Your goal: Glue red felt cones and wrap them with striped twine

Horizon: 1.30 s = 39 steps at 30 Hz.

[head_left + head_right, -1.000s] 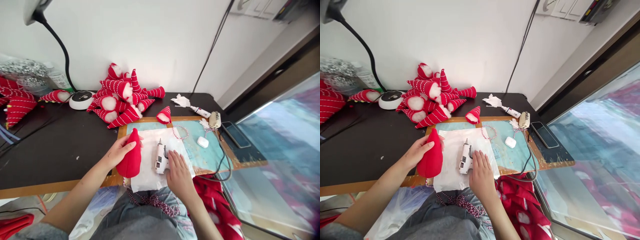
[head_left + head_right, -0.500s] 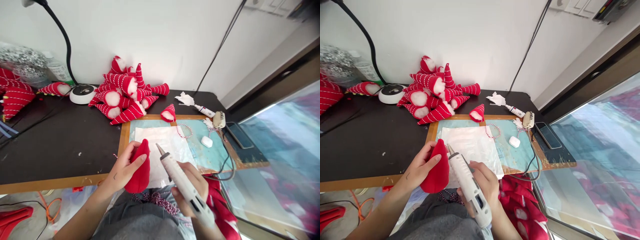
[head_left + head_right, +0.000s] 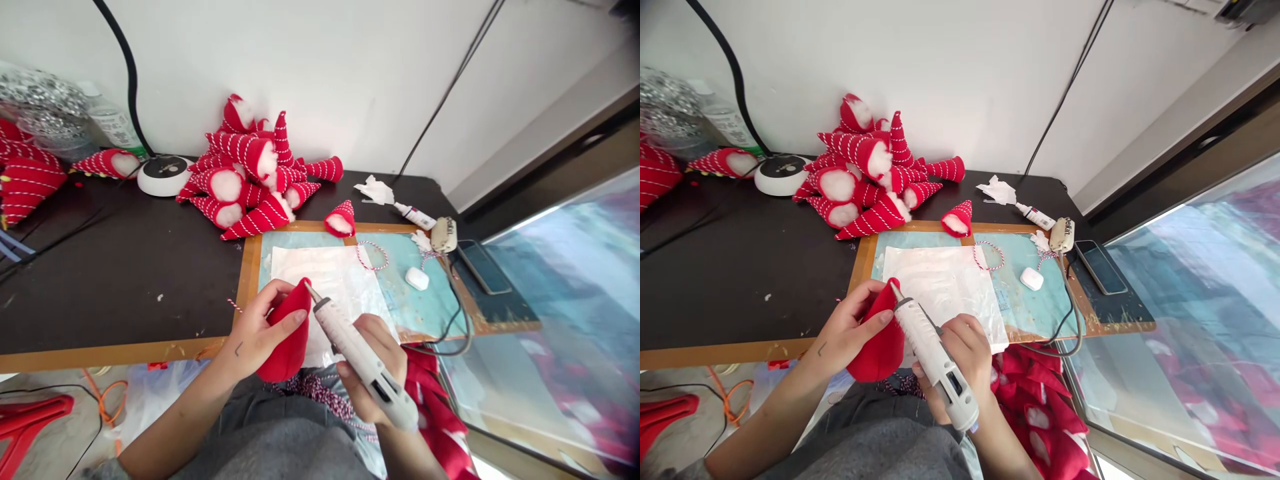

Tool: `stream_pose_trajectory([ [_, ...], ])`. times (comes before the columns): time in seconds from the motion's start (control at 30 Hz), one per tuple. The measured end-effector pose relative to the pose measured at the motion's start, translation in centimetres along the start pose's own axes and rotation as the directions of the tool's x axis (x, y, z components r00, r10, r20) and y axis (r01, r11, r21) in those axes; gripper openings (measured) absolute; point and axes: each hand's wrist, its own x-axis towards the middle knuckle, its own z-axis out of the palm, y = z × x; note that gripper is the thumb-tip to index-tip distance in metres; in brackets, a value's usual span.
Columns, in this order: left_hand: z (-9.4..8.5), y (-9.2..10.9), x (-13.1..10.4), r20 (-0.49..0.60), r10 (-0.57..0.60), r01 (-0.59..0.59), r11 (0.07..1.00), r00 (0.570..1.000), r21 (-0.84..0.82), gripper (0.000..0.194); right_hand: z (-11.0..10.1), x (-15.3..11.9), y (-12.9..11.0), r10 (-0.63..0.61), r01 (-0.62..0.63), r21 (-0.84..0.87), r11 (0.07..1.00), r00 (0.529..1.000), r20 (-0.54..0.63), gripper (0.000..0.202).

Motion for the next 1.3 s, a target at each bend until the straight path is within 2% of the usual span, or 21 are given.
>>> stream_pose_trajectory([
  [0.2, 0.1, -0.2, 0.1, -0.006, -0.005, 0.004, 1.0, 1.0, -0.014, 0.035, 0.0, -0.1, 0.1, -0.001, 0.001, 0.015, 1.0, 1.0, -0.023, 0.018],
  [0.43, -0.2, -0.2, 0.2, -0.022, 0.006, -0.006, 1.0, 1.0, 0.011, 0.035, 0.2, -0.5, 0.7, 0.017, -0.017, 0.011, 1.0, 1.0, 0.02, 0.011],
  [0.7, -0.1, -0.3, -0.1, -0.007, 0.008, -0.008, 1.0, 1.0, -0.005, 0.031, 1.0, -0.1, 1.6, -0.038, 0.038, -0.002, 0.999, 0.999, -0.001, 0.015],
  [0.93, -0.6, -0.4, -0.2, -0.026, -0.012, 0.012, 1.0, 1.0, 0.014, 0.031, 1.4, -0.4, 1.6, -0.019, 0.019, 0.02, 1.0, 0.999, 0.032, 0.012],
  [1.3, -0.2, -0.2, 0.0, 0.005, -0.038, 0.038, 0.999, 0.999, 0.008, 0.032, 1.0, -0.4, 1.9, -0.046, 0.046, -0.046, 0.998, 0.999, 0.001, 0.012],
])
